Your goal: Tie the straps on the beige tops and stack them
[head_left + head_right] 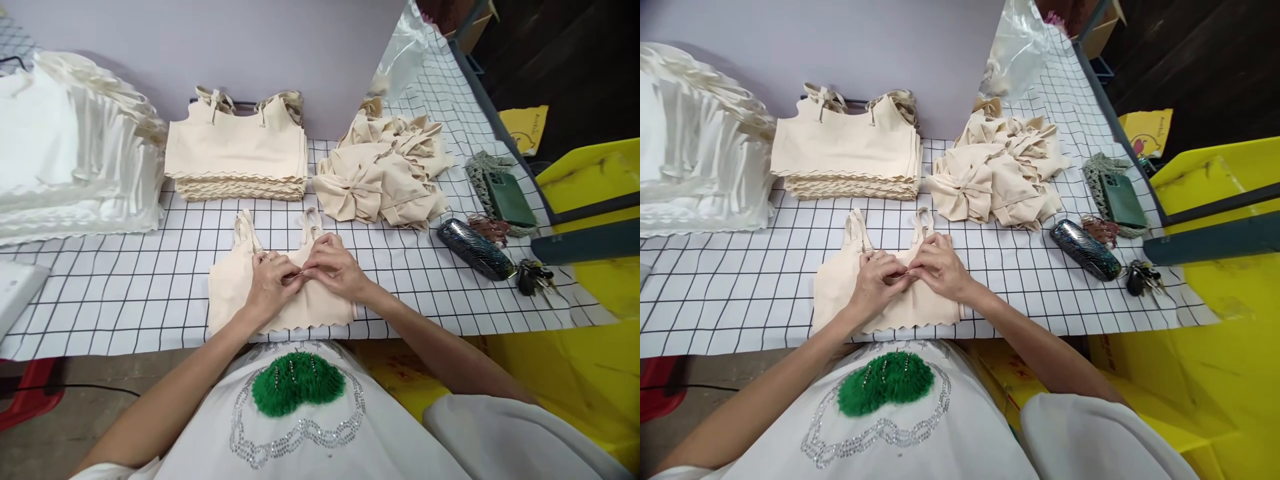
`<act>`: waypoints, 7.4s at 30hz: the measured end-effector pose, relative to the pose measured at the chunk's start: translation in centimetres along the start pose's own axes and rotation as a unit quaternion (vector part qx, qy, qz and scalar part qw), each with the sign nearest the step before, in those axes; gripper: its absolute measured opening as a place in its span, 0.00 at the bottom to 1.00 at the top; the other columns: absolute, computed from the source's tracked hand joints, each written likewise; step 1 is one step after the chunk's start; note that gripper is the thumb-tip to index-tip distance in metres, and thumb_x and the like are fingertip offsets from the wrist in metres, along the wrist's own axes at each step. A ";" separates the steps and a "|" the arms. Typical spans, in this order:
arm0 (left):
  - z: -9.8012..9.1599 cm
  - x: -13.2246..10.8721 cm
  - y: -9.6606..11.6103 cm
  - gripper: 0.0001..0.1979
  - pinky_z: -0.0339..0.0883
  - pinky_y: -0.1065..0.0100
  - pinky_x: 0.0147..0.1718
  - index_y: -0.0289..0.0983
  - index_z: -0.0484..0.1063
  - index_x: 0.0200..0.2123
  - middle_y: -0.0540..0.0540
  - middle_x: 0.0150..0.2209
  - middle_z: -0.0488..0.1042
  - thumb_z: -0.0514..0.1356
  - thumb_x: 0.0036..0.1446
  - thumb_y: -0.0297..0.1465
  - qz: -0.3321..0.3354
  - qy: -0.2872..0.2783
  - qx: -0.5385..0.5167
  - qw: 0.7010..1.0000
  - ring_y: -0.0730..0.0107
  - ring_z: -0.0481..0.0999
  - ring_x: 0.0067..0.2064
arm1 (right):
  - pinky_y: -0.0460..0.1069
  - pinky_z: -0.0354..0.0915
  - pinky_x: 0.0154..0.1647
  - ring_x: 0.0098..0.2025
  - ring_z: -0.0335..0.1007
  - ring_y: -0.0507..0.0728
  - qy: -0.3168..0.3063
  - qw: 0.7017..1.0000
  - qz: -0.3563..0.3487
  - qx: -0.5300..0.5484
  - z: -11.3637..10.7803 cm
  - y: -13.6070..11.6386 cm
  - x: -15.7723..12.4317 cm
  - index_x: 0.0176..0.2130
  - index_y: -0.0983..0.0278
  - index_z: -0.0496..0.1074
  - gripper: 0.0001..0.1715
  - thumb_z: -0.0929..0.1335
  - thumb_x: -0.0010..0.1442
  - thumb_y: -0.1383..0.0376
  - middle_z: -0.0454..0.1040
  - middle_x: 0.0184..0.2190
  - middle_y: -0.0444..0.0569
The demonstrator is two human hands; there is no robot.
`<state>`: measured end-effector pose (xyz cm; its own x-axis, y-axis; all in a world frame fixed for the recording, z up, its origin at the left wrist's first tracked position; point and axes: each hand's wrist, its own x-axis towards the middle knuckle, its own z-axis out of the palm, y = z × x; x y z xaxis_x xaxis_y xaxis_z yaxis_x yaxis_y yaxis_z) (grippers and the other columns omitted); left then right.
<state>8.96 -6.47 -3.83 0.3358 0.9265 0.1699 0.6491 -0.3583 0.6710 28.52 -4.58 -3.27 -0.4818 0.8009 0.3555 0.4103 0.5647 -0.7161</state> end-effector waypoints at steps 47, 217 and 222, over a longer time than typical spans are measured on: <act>-1.6 1.6 -0.2 0.09 0.67 0.65 0.35 0.38 0.80 0.26 0.48 0.25 0.77 0.65 0.58 0.31 -0.051 -0.079 -0.118 0.989 0.67 0.75 0.30 | 0.53 0.60 0.40 0.35 0.63 0.56 -0.292 0.955 0.000 -0.056 -7.0 0.7 8.2 0.30 0.61 0.79 0.14 0.70 0.64 0.57 0.71 0.24 0.46; -12.7 11.9 4.7 0.17 0.72 0.66 0.34 0.37 0.70 0.20 0.48 0.20 0.72 0.67 0.54 0.40 -0.105 0.090 -0.380 0.915 0.63 0.77 0.31 | 0.45 0.58 0.26 0.26 0.62 0.49 0.069 0.951 0.100 0.284 -12.9 -8.0 13.1 0.31 0.64 0.73 0.23 0.77 0.50 0.48 0.70 0.24 0.41; -13.3 12.9 7.2 0.20 0.69 0.70 0.42 0.36 0.76 0.39 0.46 0.39 0.78 0.68 0.55 0.48 0.085 0.003 -0.386 0.918 0.67 0.76 0.43 | 0.45 0.57 0.26 0.27 0.62 0.49 0.026 0.988 0.054 0.146 -12.9 -9.5 14.6 0.28 0.67 0.76 0.24 0.76 0.50 0.48 0.70 0.23 0.43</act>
<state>8.85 4.45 12.82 0.3833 0.8655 0.3225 -0.0917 -0.3117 0.9457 27.61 4.35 16.46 -0.4046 0.8665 0.2922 0.2133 0.4002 -0.8913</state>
